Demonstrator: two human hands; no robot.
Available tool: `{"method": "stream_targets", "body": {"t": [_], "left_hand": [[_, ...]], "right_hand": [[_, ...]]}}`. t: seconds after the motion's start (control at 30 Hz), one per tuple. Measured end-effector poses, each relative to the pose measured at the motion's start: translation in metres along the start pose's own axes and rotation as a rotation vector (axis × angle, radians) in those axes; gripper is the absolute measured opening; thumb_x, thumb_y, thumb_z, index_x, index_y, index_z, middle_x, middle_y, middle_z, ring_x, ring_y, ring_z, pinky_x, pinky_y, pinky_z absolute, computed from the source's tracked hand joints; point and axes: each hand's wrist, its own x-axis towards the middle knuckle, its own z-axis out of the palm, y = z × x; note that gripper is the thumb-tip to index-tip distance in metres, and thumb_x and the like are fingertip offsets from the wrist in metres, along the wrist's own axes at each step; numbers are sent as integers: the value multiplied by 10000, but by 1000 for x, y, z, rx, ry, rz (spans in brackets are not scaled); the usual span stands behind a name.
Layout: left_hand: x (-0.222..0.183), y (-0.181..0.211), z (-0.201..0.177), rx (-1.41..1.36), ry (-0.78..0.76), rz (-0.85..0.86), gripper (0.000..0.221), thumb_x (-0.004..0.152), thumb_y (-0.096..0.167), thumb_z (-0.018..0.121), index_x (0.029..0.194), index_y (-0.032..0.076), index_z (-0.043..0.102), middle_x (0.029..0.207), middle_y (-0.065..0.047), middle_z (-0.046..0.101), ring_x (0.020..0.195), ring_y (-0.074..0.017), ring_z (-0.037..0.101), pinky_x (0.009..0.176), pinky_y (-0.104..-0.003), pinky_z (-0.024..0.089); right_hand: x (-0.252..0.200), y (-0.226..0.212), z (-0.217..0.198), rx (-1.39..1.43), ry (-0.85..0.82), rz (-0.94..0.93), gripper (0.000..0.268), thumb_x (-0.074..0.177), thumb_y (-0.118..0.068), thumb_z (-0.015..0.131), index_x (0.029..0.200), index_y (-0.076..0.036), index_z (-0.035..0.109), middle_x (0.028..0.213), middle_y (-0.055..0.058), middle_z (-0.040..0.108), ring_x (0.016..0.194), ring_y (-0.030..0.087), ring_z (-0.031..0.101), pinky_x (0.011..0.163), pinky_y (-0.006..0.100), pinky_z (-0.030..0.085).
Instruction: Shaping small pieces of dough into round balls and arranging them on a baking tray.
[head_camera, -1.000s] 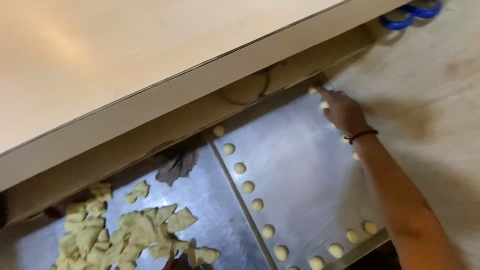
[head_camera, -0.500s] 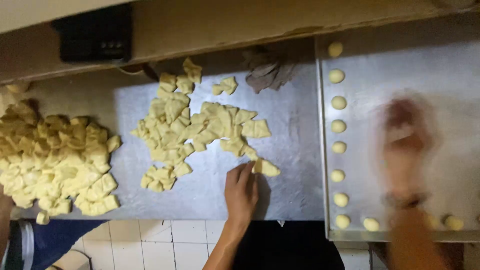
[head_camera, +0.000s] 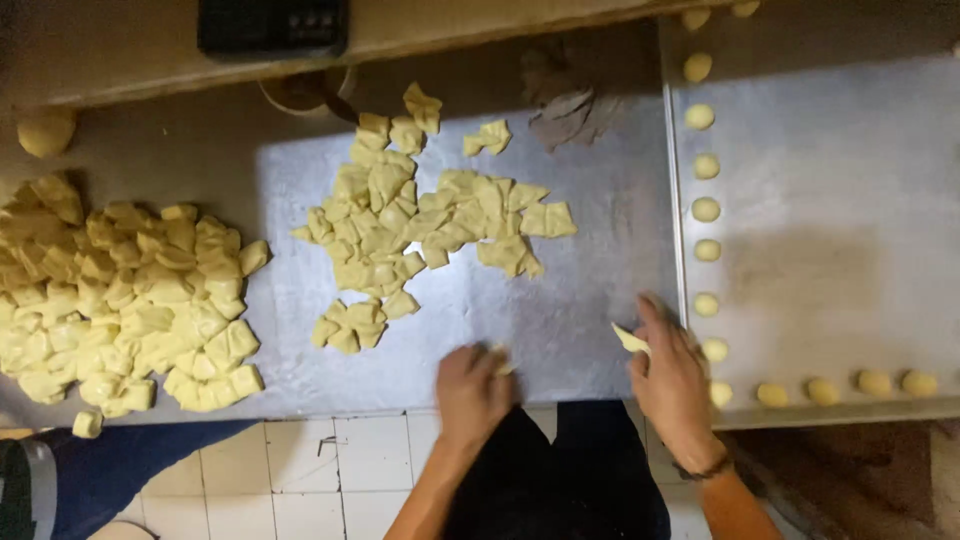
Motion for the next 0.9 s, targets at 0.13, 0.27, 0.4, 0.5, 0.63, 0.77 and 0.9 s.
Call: {"method": "stream_targets", "body": {"t": [0.13,0.27,0.4,0.5,0.63,0.77,0.9], "left_hand": [[-57,-31,-42,-108,33,-257,199,816,101,644,997,97,727,1005,-89,702,972,-301,666,882,-435,520],[-45,-24,-40,-243,143,-235,389,846,83,616,1225,37,689,1211,-181,625,1160,-390,589,999,-453,469],[-9,-8,-15,-23,65,63,459,795,149,664,1227,0,626,1342,-319,523,1224,-496,501,1040,-528,414],[-5,-43,6,-414,-283,-539,317,995,246,672,1254,63,677,1219,-211,696,1186,-387,627,1033,-453,494],[-1,-51,11,-86,38,-45,380,914,140,728,1289,89,689,1257,-226,623,1111,-405,581,940,-443,489],[9,-13,-1,-115,-129,72,455,888,5,619,1330,87,690,1250,-163,687,1139,-351,621,979,-388,513],[34,-19,13,-666,-311,-392,297,974,97,665,1266,105,720,1127,-83,748,1045,-222,716,928,-317,550]], "right_hand": [[-26,6,21,123,85,78,662,817,-13,647,1461,-93,516,1086,129,687,1008,325,662,893,454,540],[-31,-2,52,284,297,137,494,911,-31,576,1400,-98,604,1221,148,619,1048,301,643,879,406,550],[-18,-29,72,-30,439,-267,493,774,-57,689,1258,0,618,1224,214,638,1173,420,566,1054,509,405],[-17,-22,65,-117,262,-437,370,839,-59,714,1207,-47,677,1213,116,673,1203,358,586,1101,489,437],[-23,-19,78,-83,461,-261,374,864,-154,797,1185,-11,670,1235,165,658,1211,369,570,1061,491,431],[-38,-33,81,-63,397,-213,349,856,-59,773,1190,-49,671,1210,151,682,1184,334,602,1002,429,508],[-27,-17,68,539,201,210,486,842,-34,730,1311,-78,609,1100,51,707,1015,170,702,889,319,593]]}}
